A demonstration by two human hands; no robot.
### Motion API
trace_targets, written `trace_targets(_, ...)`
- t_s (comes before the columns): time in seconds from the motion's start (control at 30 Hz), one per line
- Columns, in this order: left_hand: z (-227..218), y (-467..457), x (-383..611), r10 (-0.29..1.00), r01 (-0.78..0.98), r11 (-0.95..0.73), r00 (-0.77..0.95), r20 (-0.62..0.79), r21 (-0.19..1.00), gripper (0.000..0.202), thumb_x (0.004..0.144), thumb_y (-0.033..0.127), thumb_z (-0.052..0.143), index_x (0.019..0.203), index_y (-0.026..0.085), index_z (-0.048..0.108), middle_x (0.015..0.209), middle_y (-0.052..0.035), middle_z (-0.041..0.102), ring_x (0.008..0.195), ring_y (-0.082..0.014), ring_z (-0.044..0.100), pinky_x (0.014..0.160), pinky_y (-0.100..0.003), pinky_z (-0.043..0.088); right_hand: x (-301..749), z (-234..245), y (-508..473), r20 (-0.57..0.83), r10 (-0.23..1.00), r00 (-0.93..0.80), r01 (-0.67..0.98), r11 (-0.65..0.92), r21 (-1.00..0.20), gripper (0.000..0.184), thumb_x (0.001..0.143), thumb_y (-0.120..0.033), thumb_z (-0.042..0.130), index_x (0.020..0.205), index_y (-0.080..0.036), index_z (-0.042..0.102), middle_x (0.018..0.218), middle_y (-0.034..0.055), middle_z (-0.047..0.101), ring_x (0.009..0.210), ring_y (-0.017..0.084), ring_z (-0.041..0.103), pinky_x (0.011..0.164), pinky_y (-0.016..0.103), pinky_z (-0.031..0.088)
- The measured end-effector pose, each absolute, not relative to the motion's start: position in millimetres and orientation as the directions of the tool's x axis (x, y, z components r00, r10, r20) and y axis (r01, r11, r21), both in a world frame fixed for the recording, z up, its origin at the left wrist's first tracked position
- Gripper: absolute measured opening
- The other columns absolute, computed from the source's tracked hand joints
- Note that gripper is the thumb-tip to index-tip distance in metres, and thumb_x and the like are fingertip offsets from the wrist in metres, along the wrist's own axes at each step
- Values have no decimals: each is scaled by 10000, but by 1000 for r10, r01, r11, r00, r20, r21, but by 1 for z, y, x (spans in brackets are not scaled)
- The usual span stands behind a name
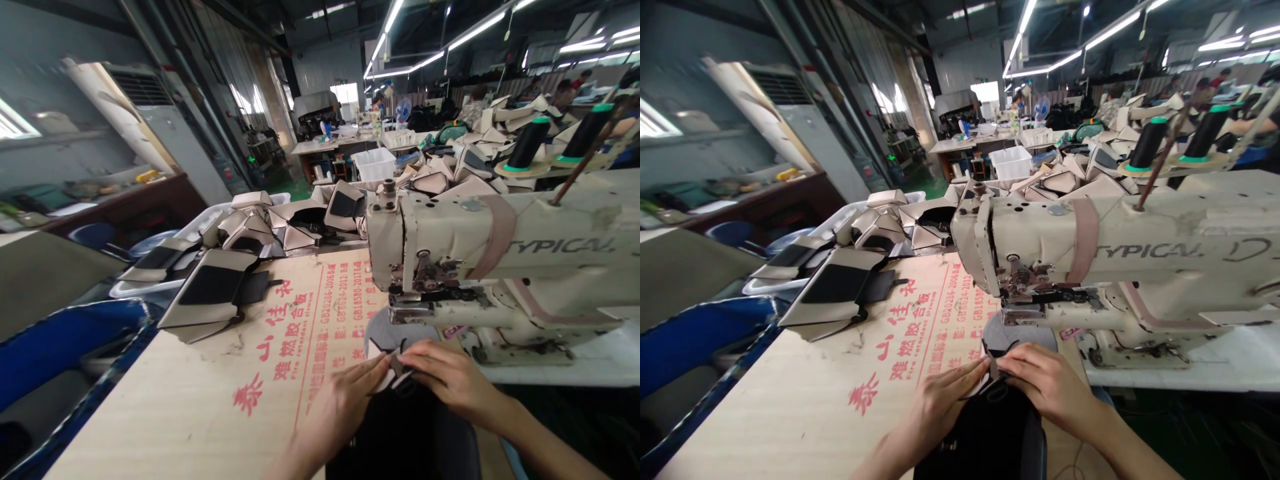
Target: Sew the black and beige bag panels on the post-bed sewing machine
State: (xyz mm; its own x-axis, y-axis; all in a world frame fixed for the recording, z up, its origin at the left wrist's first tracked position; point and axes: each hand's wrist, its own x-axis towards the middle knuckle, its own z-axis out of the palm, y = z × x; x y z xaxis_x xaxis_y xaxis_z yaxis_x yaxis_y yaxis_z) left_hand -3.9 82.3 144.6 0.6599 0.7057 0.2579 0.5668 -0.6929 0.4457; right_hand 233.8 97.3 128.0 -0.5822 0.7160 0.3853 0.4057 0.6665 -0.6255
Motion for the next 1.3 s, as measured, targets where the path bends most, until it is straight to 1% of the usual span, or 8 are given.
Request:
trace_targets(0.17,140,83,-3,684,525,-718,654,324,456,452,834,84,394,1270,200,406,1172,-62,578,1052,-141,553,905,-250,460,234,133,94,381,669,-638,395,709,-584,281,880,-239,423,1148,-183,485,1096,68,552,1045,155,490,916,290,420)
trace_targets(0.37,144,83,-6,656,519,-732,713,249,441,410,843,86,398,1232,209,444,1148,-50,592,1041,-129,555,885,-237,463,238,136,94,306,589,-748,314,720,-620,225,896,-159,360,1069,-155,503,971,56,583,939,136,512,849,269,444)
trace_targets(0.6,163,87,3,644,461,-691,742,185,558,318,849,214,476,1166,204,497,1122,-65,594,1021,-143,555,885,-250,450,245,129,94,324,547,-772,286,755,-591,257,896,-141,321,1085,-136,494,969,81,578,931,152,519,832,285,447)
trace_targets(0.77,174,78,28,788,590,-572,589,181,570,191,820,359,499,810,184,574,862,-49,609,806,-147,566,722,-249,461,243,130,93,312,580,-753,322,738,-593,232,894,-159,338,1040,-140,517,911,76,584,843,155,528,744,283,466)
trace_targets(0.87,177,80,41,911,681,-321,413,16,658,301,877,285,360,631,165,483,692,-19,529,666,-115,499,616,-220,407,241,129,93,362,580,-730,330,763,-556,218,891,-176,343,930,-143,554,849,79,586,780,159,527,693,290,471)
trace_targets(1.0,176,95,45,877,631,-57,403,-264,774,357,850,335,356,539,162,363,543,46,337,521,-72,345,472,-190,274,239,126,93,375,573,-729,328,773,-544,255,895,-165,312,860,-153,565,817,75,584,769,158,536,698,286,465)
trace_targets(1.2,176,107,42,794,611,86,435,-425,787,352,801,374,394,522,166,342,503,62,253,468,-61,254,433,-215,153,242,131,91,200,752,-628,384,524,-760,169,868,-275,450,1020,-205,476,905,27,575,834,135,551,735,244,461)
trace_targets(1.3,175,108,44,782,604,97,446,-436,791,356,786,385,419,515,162,363,480,64,277,450,-58,256,430,-220,144,242,138,91,212,732,-647,352,534,-769,211,886,-251,412,1092,-225,447,1029,41,540,967,143,506,845,270,423)
